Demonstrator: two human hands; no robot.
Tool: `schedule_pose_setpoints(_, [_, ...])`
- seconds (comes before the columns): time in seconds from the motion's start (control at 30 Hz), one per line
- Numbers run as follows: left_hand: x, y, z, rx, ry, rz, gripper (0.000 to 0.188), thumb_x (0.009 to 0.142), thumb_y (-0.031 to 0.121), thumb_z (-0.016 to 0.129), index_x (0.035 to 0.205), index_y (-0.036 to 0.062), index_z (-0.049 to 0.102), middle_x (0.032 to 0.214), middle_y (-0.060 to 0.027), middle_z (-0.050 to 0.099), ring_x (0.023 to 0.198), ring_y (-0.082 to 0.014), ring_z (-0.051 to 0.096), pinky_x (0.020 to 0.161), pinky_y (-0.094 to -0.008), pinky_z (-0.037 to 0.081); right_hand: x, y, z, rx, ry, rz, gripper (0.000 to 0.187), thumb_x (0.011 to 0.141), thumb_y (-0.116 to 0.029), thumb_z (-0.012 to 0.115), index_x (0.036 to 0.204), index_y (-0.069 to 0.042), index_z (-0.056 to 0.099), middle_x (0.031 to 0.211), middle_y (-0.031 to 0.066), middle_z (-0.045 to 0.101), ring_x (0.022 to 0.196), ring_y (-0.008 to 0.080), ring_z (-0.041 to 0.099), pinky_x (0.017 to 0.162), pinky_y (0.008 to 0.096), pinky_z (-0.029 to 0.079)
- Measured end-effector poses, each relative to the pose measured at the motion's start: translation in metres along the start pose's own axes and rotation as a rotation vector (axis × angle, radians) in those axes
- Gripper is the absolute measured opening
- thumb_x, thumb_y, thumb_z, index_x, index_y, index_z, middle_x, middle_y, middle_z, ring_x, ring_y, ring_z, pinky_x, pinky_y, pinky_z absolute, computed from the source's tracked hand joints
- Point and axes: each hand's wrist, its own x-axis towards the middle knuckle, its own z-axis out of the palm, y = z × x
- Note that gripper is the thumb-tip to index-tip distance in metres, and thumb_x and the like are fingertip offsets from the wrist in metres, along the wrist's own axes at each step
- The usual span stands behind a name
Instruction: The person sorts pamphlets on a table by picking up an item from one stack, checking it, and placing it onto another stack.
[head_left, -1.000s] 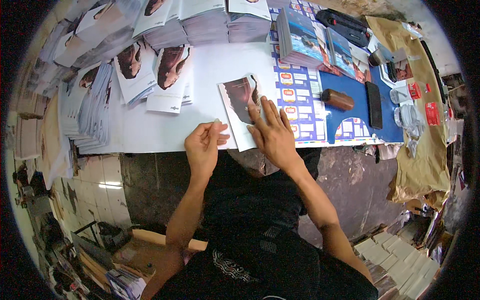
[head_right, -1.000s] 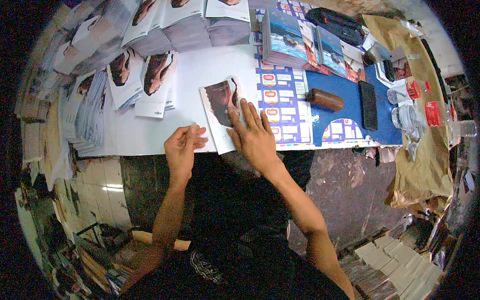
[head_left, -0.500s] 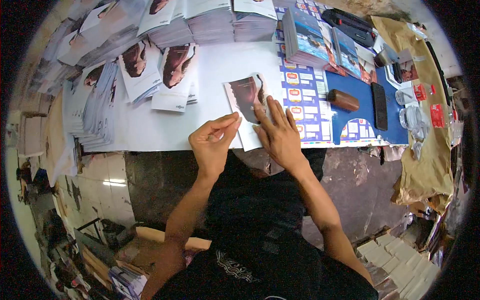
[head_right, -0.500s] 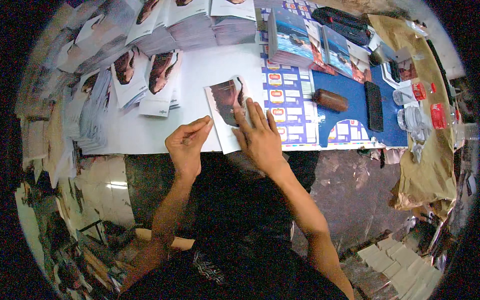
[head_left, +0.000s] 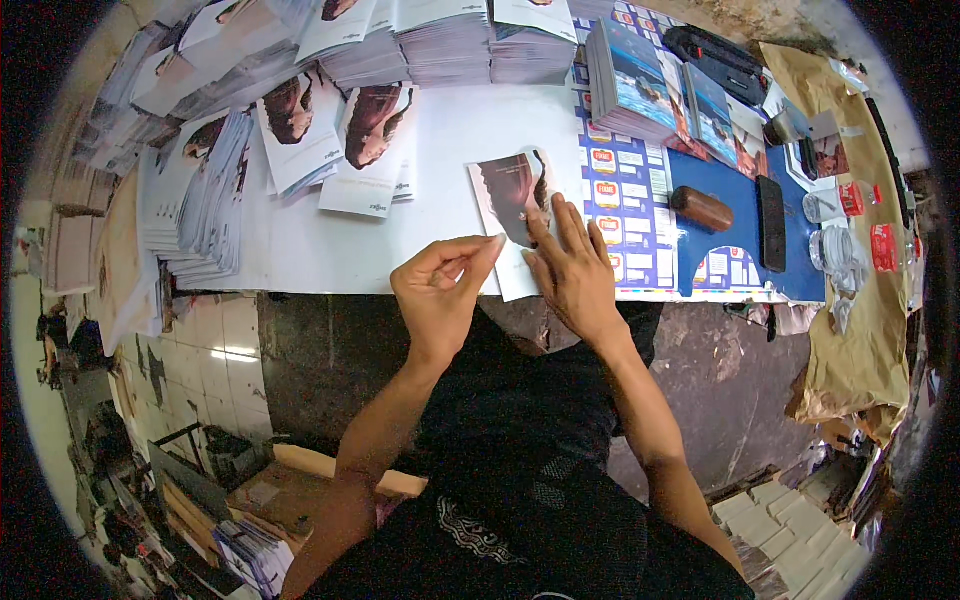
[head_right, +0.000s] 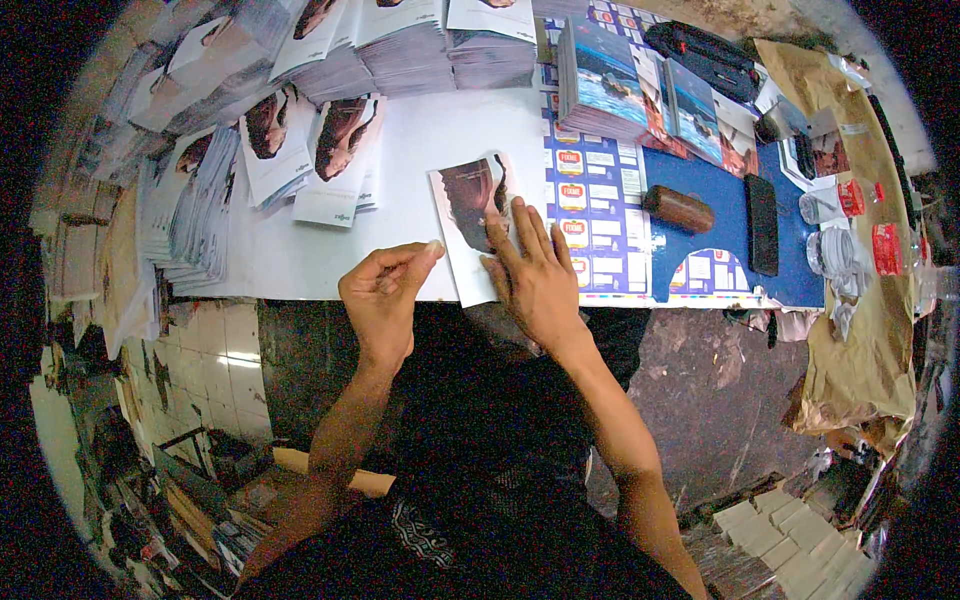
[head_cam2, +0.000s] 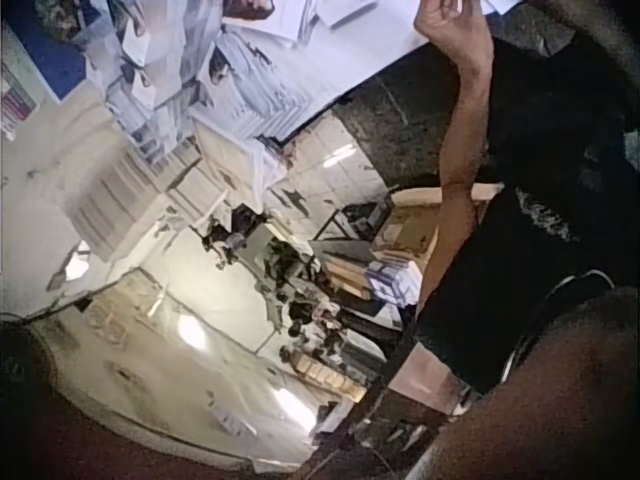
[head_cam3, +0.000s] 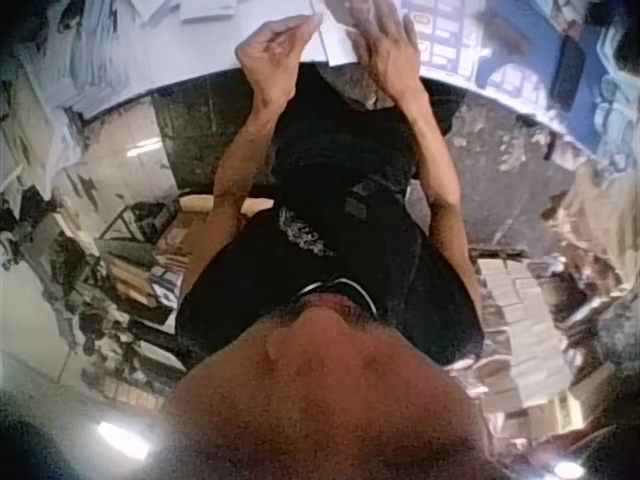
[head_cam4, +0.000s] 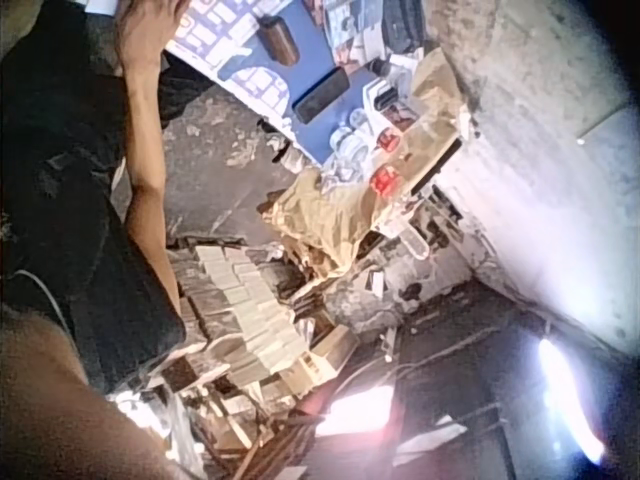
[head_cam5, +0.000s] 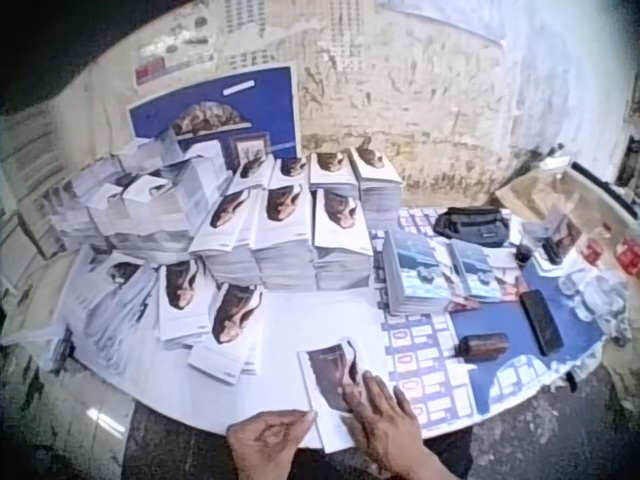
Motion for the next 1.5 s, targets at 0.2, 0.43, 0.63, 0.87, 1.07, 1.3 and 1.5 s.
schedule_pose_setpoints(0.2, [0.001, -0.002, -0.018, 0.103, -0.100, -0.056, 0.020, 0.100, 0.010, 0.063, 0.089, -0.0065, 0.069, 0.087, -0.0159, 0.073, 0.077, -0.0175, 0.070, 0.077, -0.0336, 0.057, 0.000, 0.000, -0.001, 0.017, 0.003, 0.003, 0.055, 0.099, -0.035, 0.057, 0.152, -0.021, 0.045, 0.157, 0.0196, 0.039, 0.142, 0.0349, 0.042, 0.115, 0.0518, 0.034])
schedule_pose_setpoints(0.43, [0.003, -0.017, -0.004, 0.469, -0.154, 0.225, 0.014, 0.096, 0.007, 0.067, 0.090, -0.0034, 0.072, 0.089, -0.0109, 0.075, 0.085, -0.0147, 0.070, 0.080, -0.0280, 0.054, 0.001, -0.002, -0.002, 0.019, 0.004, 0.003, 0.056, 0.099, -0.034, 0.058, 0.152, -0.020, 0.045, 0.157, 0.0198, 0.039, 0.142, 0.0352, 0.043, 0.115, 0.0520, 0.035])
schedule_pose_setpoints(0.63, [0.001, -0.017, -0.005, 0.481, -0.140, 0.139, 0.017, 0.093, 0.005, 0.070, 0.078, -0.0028, 0.071, 0.087, -0.0102, 0.075, 0.083, -0.0129, 0.069, 0.078, -0.0277, 0.055, -0.001, 0.001, -0.003, -0.002, 0.004, -0.008, 0.057, 0.098, -0.033, 0.059, 0.152, -0.020, 0.045, 0.156, 0.0204, 0.040, 0.141, 0.0356, 0.043, 0.115, 0.0520, 0.035])
schedule_pose_setpoints(0.87, [0.013, -0.031, -0.009, 0.798, -0.279, 0.575, 0.025, 0.101, 0.012, 0.054, 0.089, 0.0023, 0.072, 0.107, -0.0150, 0.071, 0.109, -0.0340, 0.063, 0.099, -0.0451, 0.046, -0.001, -0.001, -0.001, 0.080, 0.023, 0.010, 0.058, 0.098, -0.032, 0.060, 0.152, -0.019, 0.044, 0.157, 0.0200, 0.038, 0.144, 0.0354, 0.040, 0.115, 0.0546, 0.033])
schedule_pose_setpoints(1.07, [0.008, -0.049, -0.005, 1.174, -0.411, 0.497, 0.025, 0.098, 0.011, 0.056, 0.121, 0.0055, 0.067, 0.131, -0.0113, 0.062, 0.128, -0.0342, 0.053, 0.111, -0.0515, 0.035, -0.003, 0.003, 0.004, 0.027, 0.049, 0.002, 0.059, 0.097, -0.033, 0.060, 0.151, -0.017, 0.045, 0.156, 0.0186, 0.040, 0.142, 0.0340, 0.042, 0.116, 0.0509, 0.032])
schedule_pose_setpoints(1.3, [0.005, -0.058, -0.006, 1.194, -0.389, 0.509, 0.028, 0.090, 0.011, 0.064, 0.118, 0.0093, 0.066, 0.134, -0.0080, 0.059, 0.131, -0.0320, 0.051, 0.111, -0.0552, 0.032, -0.004, 0.092, -0.048, 0.140, 0.420, 0.225, 0.071, 0.077, -0.038, 0.084, 0.133, -0.004, 0.056, 0.147, 0.0340, 0.042, 0.134, 0.0501, 0.041, 0.109, 0.0552, 0.036])
schedule_pose_setpoints(1.5, [0.005, -0.057, -0.008, 1.184, -0.394, 0.495, 0.030, 0.089, 0.010, 0.064, 0.119, 0.0093, 0.066, 0.135, -0.0075, 0.058, 0.133, -0.0319, 0.049, 0.113, -0.0558, 0.031, 0.000, 0.148, -0.074, -0.063, 0.344, 0.366, 0.047, 0.078, -0.037, 0.083, 0.107, -0.003, 0.067, 0.109, 0.0191, 0.062, 0.105, 0.0382, 0.056, 0.094, 0.0474, 0.045])
